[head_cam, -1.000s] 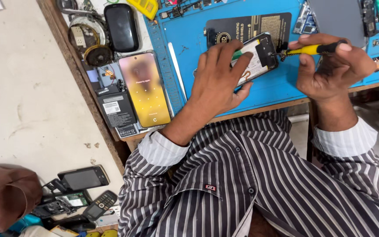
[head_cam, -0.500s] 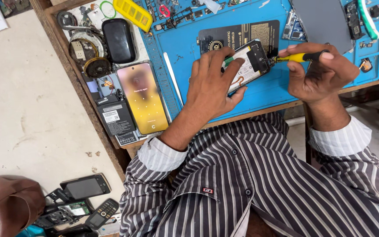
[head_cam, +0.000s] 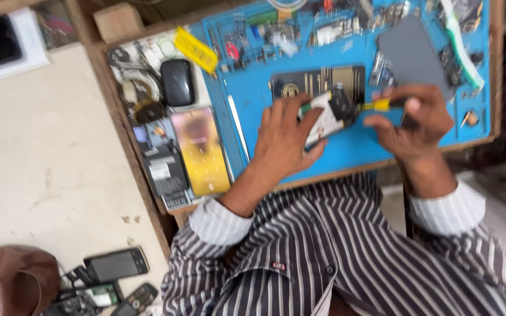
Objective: The person uses a yellow-handled screwdriver to remove screws from the internal frame of a disassembled smartphone. They repeatedly adjust the phone's position on a blue anti-static mat and continue unscrewing components while handling the device with both hands.
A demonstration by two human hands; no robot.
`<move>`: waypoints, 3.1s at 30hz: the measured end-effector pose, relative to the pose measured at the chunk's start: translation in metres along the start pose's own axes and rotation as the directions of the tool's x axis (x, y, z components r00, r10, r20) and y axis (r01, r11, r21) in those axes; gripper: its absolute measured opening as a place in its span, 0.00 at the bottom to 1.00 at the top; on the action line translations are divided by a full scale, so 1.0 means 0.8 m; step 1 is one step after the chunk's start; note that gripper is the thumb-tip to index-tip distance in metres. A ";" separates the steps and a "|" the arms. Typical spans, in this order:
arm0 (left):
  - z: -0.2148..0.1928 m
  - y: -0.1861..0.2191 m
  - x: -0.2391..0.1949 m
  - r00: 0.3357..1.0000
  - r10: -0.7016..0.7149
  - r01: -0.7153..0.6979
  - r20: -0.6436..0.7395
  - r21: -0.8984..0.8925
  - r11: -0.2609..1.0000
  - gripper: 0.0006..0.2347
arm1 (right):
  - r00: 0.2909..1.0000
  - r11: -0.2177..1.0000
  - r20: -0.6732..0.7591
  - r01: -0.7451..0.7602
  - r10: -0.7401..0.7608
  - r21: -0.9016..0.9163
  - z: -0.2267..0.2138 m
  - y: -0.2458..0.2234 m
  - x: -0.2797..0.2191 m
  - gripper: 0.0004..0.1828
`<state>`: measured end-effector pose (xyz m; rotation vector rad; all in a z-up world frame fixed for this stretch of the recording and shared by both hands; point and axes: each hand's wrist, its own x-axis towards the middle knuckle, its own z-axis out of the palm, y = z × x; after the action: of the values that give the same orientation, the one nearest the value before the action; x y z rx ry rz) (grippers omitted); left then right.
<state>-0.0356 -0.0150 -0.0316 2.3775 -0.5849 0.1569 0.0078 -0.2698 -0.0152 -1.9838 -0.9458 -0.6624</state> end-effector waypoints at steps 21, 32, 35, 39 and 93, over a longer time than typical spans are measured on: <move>-0.040 0.035 0.014 1.000 -0.004 0.003 0.017 0.048 0.999 0.26 | 0.991 0.972 0.034 -0.133 0.129 0.193 0.011 -0.001 -0.004 0.34; -0.048 0.048 0.050 0.991 0.046 -0.052 0.126 0.047 0.998 0.26 | 0.981 0.953 -0.050 -0.170 0.188 0.250 0.009 0.003 -0.010 0.27; -0.041 0.045 0.051 0.995 0.048 -0.045 0.088 -0.036 0.998 0.26 | 0.973 0.858 0.137 -0.229 0.187 0.459 0.007 0.006 -0.012 0.19; -0.031 0.038 0.047 0.996 0.001 0.009 0.087 -0.112 0.994 0.25 | 0.998 0.976 0.016 -0.067 0.066 0.205 0.012 0.011 -0.013 0.29; -0.010 0.034 0.034 0.996 0.027 -0.040 -0.086 -0.149 0.988 0.15 | 0.993 0.987 0.073 -0.106 0.097 0.124 -0.009 -0.002 0.000 0.28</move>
<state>-0.0235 -0.0379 -0.0027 2.2049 -0.5767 0.2191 0.0056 -0.2754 -0.0110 -1.9359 -0.8969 -0.4702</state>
